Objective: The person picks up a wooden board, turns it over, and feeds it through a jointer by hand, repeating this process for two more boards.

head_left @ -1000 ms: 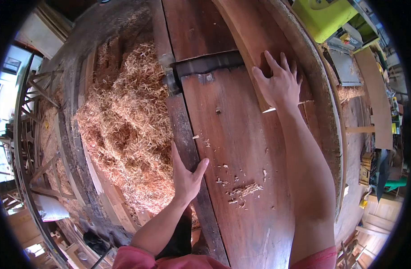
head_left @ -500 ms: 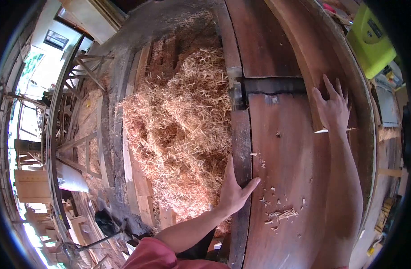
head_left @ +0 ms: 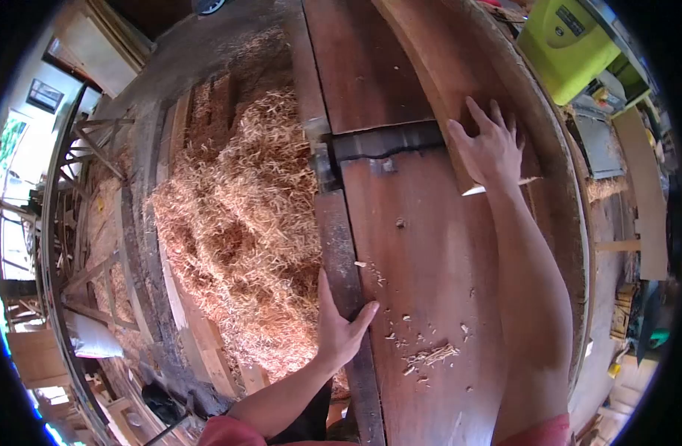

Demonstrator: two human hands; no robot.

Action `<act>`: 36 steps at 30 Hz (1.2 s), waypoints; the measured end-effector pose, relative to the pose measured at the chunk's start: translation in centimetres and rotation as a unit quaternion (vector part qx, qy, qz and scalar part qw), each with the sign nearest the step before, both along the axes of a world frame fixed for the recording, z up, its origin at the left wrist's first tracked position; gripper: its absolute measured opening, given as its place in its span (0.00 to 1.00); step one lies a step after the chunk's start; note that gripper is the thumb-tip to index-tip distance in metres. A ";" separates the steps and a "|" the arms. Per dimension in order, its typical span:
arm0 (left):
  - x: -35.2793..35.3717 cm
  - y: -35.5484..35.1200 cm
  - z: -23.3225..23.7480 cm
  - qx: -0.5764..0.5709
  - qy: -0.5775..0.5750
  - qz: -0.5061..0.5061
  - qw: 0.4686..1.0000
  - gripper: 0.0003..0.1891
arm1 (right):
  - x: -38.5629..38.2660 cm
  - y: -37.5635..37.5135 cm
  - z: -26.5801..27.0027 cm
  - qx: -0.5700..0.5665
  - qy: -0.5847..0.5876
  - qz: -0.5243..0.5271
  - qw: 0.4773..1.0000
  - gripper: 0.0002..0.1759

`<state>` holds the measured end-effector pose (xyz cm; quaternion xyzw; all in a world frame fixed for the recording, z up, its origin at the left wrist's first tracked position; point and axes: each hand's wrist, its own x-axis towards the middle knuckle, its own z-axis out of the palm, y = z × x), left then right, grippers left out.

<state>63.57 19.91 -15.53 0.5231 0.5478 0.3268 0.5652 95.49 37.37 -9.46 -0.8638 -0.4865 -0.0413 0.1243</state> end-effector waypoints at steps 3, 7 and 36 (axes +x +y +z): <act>0.1 0.1 0.0 0.002 0.018 -0.001 1.000 0.56 | -0.1 0.5 0.4 -0.005 0.017 0.002 1.000 0.40; -0.3 -0.1 -1.5 0.019 0.001 -0.003 1.000 0.55 | 0.1 1.3 0.0 0.002 0.013 0.001 1.000 0.40; -0.6 -0.2 -0.8 0.008 0.016 -0.004 1.000 0.57 | 1.0 7.5 0.2 -0.001 0.038 -0.002 0.999 0.40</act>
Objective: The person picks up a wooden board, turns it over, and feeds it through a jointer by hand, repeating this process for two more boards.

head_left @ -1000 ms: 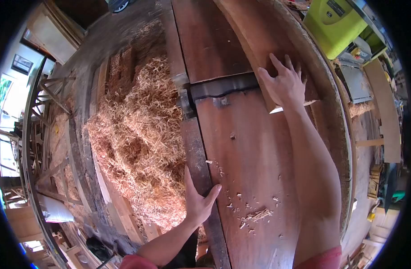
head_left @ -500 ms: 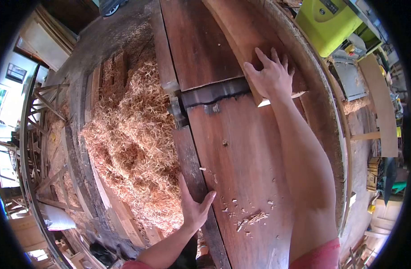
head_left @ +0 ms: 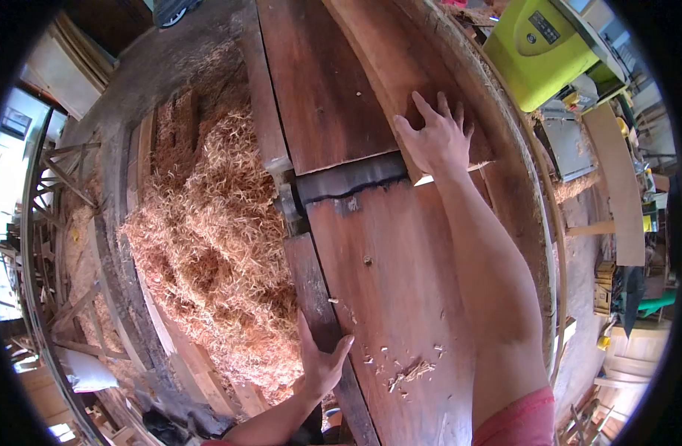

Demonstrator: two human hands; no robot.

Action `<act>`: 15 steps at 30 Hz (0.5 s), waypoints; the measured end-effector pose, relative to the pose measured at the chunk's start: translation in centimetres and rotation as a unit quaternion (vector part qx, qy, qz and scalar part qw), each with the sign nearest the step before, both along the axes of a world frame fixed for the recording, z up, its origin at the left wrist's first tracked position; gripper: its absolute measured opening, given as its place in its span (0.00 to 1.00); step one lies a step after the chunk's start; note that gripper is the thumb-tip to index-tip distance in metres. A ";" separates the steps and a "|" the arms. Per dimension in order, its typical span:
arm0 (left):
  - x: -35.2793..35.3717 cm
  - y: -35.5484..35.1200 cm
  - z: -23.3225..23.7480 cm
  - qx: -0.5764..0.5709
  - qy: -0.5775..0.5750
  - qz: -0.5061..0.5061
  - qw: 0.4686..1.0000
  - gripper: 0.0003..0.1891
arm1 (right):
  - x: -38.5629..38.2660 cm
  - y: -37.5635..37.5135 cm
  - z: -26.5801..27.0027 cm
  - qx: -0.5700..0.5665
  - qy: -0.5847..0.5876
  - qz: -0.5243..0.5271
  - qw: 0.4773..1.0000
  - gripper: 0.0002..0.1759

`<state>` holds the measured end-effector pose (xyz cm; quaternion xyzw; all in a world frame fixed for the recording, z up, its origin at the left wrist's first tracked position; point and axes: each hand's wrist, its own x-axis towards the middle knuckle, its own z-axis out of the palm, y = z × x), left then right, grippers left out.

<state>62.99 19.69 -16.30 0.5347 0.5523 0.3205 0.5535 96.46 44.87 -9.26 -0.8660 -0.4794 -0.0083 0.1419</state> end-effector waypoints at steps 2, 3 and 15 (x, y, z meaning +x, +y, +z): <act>0.3 0.1 0.9 -0.009 -0.012 0.012 1.000 0.57 | 0.0 0.4 0.1 -0.001 0.001 0.000 1.000 0.40; 0.4 0.2 1.2 -0.014 -0.017 0.017 1.000 0.57 | 0.0 0.7 0.1 -0.001 0.002 -0.002 1.000 0.40; -0.8 -0.8 -1.1 -0.003 0.061 -0.010 0.998 0.60 | 0.4 4.0 0.2 -0.005 -0.006 0.005 1.000 0.41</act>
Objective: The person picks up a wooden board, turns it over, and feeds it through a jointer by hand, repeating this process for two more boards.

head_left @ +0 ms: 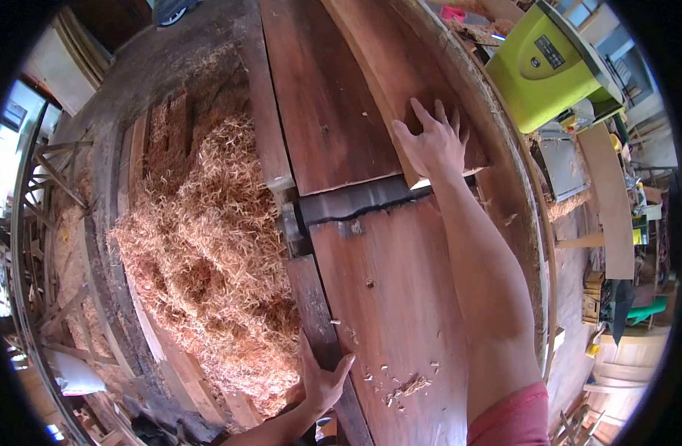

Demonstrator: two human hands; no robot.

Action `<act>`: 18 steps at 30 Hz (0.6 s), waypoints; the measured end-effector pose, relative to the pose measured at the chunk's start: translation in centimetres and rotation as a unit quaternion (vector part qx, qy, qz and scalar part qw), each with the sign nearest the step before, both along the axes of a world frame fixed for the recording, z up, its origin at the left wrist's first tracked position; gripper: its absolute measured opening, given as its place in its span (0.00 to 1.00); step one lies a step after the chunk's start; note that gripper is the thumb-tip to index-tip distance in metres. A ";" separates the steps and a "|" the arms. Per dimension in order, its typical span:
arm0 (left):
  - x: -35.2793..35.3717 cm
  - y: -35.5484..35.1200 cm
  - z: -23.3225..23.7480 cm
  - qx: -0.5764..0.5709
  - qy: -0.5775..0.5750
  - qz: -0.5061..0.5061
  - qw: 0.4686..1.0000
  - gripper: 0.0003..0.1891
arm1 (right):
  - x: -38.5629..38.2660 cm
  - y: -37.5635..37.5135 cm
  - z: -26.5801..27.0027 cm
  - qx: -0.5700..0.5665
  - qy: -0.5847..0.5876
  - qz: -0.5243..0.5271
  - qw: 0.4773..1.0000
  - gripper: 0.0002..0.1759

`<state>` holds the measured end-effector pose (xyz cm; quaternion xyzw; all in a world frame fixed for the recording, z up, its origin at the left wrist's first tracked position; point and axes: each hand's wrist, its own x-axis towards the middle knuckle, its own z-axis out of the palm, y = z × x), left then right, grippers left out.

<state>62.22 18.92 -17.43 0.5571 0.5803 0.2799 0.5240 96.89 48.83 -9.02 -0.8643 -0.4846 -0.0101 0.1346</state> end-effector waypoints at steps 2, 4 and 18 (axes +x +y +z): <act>0.3 0.3 1.1 -0.043 -0.040 0.025 0.998 0.61 | 0.2 0.8 0.0 0.004 0.008 0.004 1.000 0.41; 0.6 0.8 0.8 -0.054 -0.043 0.026 0.997 0.62 | 0.3 2.8 0.2 0.005 0.006 0.002 1.000 0.41; -2.0 1.2 -4.3 0.017 -0.184 -0.025 0.982 0.51 | -32.5 -10.3 1.3 0.043 0.168 0.333 0.927 0.49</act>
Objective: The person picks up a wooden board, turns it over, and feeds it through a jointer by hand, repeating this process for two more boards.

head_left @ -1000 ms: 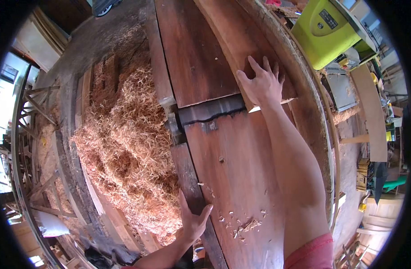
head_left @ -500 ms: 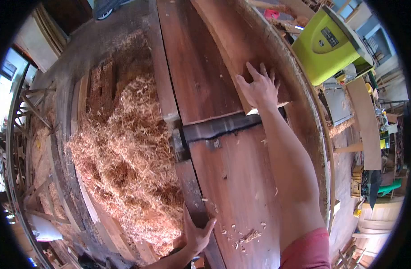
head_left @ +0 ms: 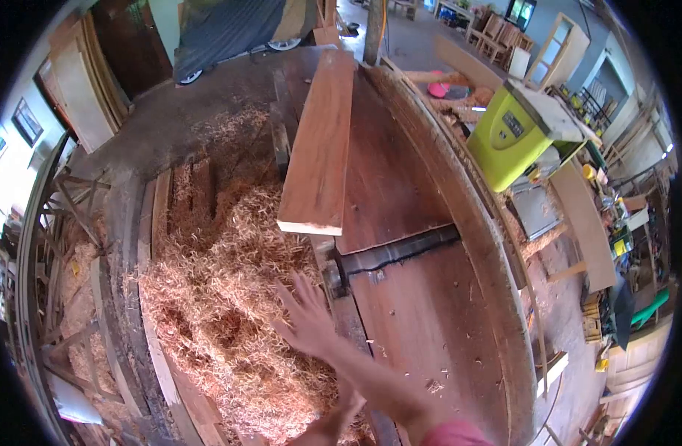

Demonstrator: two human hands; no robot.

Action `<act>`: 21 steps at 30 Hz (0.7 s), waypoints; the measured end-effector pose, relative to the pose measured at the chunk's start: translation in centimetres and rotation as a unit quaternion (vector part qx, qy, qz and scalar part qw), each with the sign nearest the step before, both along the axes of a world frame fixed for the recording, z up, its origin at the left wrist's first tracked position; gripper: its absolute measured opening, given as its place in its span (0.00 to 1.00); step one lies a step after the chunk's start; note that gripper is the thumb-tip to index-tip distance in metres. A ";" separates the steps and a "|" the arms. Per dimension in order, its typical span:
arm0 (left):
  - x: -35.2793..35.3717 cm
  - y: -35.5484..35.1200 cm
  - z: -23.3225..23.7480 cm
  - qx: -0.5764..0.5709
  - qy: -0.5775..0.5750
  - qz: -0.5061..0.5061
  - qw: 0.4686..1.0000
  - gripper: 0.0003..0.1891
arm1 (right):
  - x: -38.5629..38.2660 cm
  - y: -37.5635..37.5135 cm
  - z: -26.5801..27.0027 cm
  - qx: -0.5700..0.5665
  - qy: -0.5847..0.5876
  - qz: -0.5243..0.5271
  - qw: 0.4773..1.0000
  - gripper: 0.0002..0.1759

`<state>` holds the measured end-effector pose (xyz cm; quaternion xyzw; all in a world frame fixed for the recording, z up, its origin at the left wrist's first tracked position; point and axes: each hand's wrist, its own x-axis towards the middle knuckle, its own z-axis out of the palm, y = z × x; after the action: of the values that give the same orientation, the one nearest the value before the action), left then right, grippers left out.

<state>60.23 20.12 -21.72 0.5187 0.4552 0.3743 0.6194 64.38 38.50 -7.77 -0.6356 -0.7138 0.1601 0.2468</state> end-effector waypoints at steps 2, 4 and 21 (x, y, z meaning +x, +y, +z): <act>-4.9 2.7 -16.9 0.128 0.345 0.073 0.927 0.36 | 1.8 -11.2 -0.5 0.054 0.090 -0.097 0.990 0.46; -8.3 15.7 -1.8 -0.100 0.166 0.168 0.967 0.39 | 4.2 -22.4 0.0 -0.129 0.021 -0.205 0.970 0.48; -3.5 39.7 8.4 -0.212 -0.063 0.045 0.974 0.31 | 7.6 -36.8 -0.2 -0.238 -0.107 -0.344 0.902 0.46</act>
<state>56.71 59.83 -13.31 0.3297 0.5068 0.3286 0.7256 72.00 1.73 -7.97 -0.8944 -0.4139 0.1615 0.0506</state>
